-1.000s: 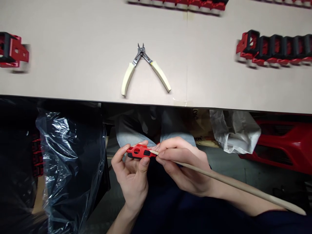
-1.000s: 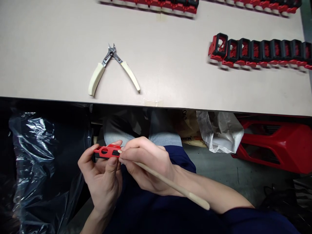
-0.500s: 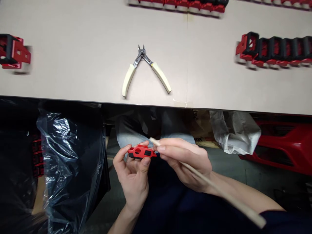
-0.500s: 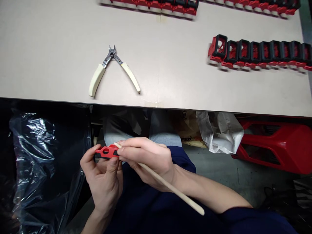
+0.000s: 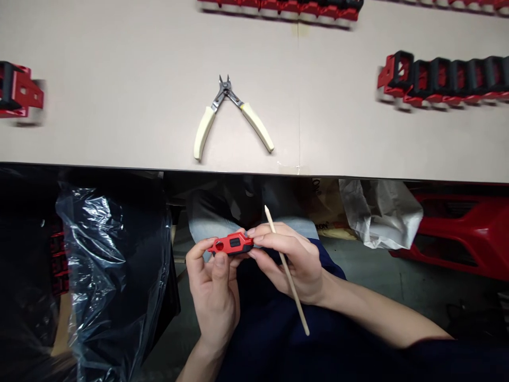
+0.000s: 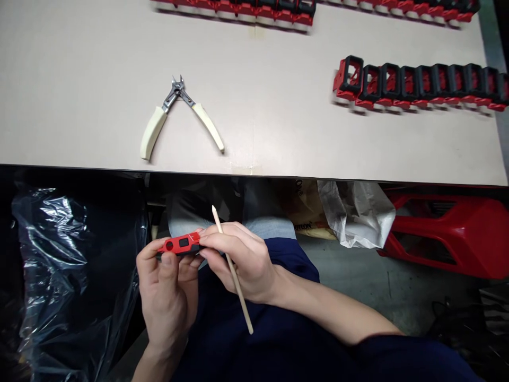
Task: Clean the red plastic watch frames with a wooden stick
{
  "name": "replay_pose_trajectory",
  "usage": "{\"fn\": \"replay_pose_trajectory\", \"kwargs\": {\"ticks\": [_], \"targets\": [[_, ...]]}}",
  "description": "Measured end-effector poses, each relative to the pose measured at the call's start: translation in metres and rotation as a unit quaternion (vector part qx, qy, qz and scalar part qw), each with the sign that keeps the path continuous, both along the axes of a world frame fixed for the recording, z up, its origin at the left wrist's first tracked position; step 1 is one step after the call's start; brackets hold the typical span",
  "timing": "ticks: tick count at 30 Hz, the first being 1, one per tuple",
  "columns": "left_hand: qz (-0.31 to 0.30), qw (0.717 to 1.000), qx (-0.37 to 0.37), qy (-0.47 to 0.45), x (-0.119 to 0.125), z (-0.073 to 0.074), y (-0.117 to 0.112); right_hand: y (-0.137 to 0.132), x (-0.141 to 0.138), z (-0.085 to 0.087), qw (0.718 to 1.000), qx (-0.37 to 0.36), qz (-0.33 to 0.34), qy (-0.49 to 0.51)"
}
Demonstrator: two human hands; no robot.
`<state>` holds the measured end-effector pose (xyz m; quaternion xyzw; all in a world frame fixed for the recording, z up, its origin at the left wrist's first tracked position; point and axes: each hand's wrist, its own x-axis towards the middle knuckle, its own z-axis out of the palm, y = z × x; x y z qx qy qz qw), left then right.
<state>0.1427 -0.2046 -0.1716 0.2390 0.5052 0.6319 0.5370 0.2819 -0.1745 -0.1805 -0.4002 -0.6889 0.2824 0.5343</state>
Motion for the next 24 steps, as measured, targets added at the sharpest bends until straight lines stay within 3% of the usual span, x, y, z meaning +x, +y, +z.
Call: {"fn": "replay_pose_trajectory", "kwargs": {"ticks": [5,10,13,16,18,21,24], "targets": [[0.001,0.998,0.013,0.054,-0.001,0.000,-0.003,0.002,0.004,0.006,1.000,-0.002,0.003,0.019],[0.009,0.989,0.025,0.144,-0.007,-0.009,-0.013,0.000,0.008,0.008,0.998,-0.039,0.001,0.048],[0.008,0.981,0.028,0.194,-0.010,-0.014,-0.019,-0.002,0.009,0.009,0.995,-0.074,0.006,0.072],[-0.030,0.975,0.069,0.207,-0.012,-0.012,-0.019,-0.003,0.009,0.012,0.984,-0.145,0.001,0.100],[-0.062,0.971,0.095,0.211,-0.013,-0.008,-0.016,-0.002,0.010,0.014,0.961,-0.240,0.008,0.139],[-0.067,0.969,0.090,0.219,-0.015,-0.001,-0.012,0.001,0.012,0.015,0.882,-0.406,0.054,0.232],[-0.066,0.979,0.050,0.186,-0.018,0.002,-0.008,0.003,0.017,0.013,0.826,-0.469,0.094,0.298]]}}
